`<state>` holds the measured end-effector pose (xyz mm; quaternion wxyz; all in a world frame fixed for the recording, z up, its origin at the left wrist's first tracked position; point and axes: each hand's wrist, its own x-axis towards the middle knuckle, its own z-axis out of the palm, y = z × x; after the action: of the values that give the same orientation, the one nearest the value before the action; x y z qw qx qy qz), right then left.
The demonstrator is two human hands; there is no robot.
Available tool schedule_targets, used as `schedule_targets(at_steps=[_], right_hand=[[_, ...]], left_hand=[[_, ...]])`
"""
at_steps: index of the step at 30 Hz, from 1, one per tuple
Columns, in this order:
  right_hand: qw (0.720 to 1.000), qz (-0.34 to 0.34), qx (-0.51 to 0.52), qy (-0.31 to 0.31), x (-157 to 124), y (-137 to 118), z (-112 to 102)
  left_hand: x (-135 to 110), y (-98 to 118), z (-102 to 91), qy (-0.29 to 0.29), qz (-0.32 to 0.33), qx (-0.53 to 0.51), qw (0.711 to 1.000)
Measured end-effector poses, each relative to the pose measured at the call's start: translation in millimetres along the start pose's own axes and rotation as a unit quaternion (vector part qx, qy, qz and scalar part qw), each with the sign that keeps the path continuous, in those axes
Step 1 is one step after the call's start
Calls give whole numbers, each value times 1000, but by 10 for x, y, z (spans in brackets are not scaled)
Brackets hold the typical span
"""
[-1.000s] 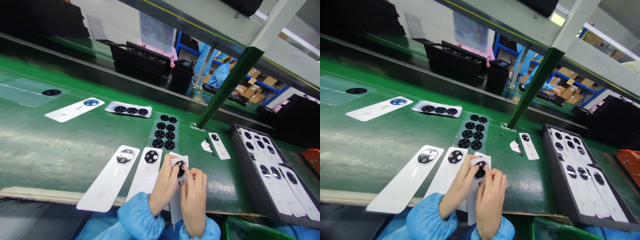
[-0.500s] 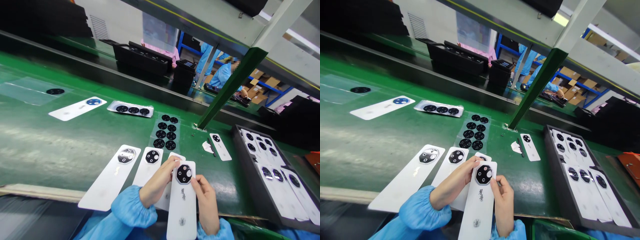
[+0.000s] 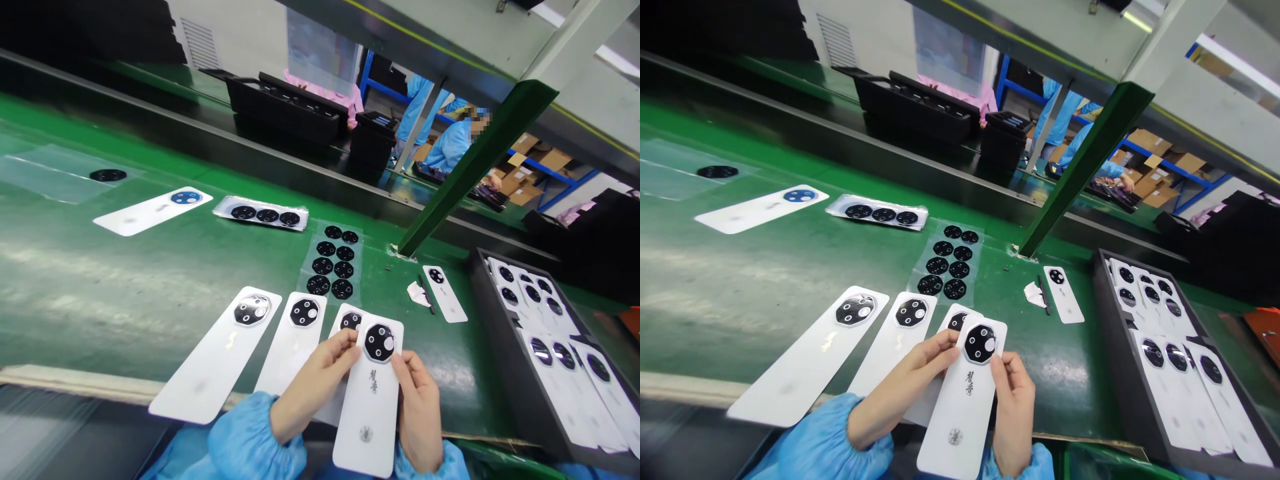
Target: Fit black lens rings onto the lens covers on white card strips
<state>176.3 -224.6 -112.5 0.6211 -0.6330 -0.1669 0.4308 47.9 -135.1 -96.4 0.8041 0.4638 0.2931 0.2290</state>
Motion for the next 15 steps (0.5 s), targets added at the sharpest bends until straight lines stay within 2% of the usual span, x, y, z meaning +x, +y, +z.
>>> schedule_targets(at_steps=[15], right_hand=[[1000, 16, -14, 5, 69, -24, 33]], left_hand=[[71, -8, -45, -6, -2, -1, 1000]])
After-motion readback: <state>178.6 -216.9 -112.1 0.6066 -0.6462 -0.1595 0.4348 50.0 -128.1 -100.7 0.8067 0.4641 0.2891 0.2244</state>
